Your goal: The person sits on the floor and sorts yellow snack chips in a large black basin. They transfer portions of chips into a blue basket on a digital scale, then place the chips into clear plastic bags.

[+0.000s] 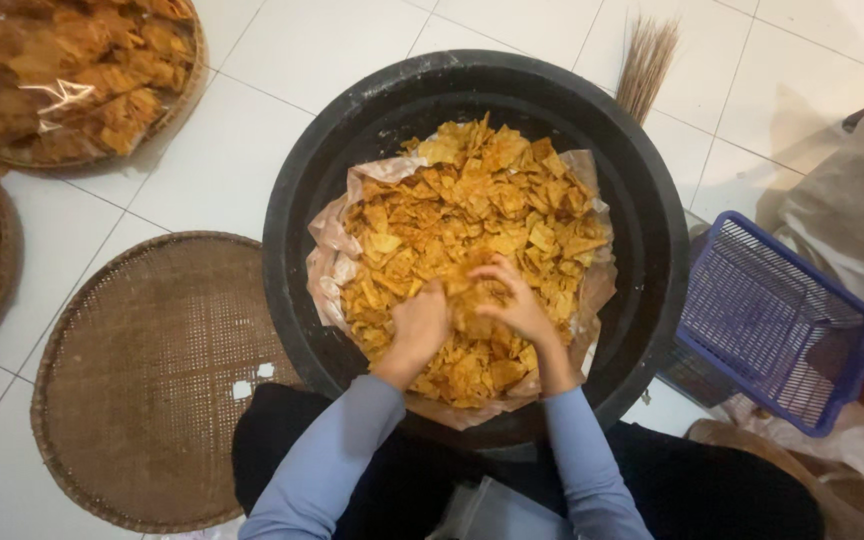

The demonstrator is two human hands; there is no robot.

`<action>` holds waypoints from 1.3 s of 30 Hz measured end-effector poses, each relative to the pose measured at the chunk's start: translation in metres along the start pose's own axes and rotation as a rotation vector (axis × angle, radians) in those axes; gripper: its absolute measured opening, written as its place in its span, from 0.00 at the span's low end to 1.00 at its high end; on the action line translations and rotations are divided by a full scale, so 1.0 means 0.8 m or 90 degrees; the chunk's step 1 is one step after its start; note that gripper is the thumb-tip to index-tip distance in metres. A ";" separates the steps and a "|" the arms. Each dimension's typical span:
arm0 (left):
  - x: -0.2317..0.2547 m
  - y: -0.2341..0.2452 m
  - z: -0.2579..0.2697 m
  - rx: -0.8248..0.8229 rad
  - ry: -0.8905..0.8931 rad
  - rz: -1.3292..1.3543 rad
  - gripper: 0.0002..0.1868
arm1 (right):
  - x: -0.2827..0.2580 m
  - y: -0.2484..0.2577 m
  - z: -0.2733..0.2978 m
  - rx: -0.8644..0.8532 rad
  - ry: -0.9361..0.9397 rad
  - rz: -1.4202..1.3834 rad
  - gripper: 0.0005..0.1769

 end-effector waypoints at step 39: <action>-0.012 0.014 0.004 -0.126 0.124 -0.100 0.63 | 0.236 -0.063 0.047 -0.014 -0.512 -0.418 0.26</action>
Point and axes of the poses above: each hand's wrist, its own z-axis away from the middle knuckle, its own y-axis out of the back of the hand, x = y × z, the point moved 4 cm from there along -z, towards the middle knuckle, and after that the axes turned 1 degree about z, right-handed, at the moved point
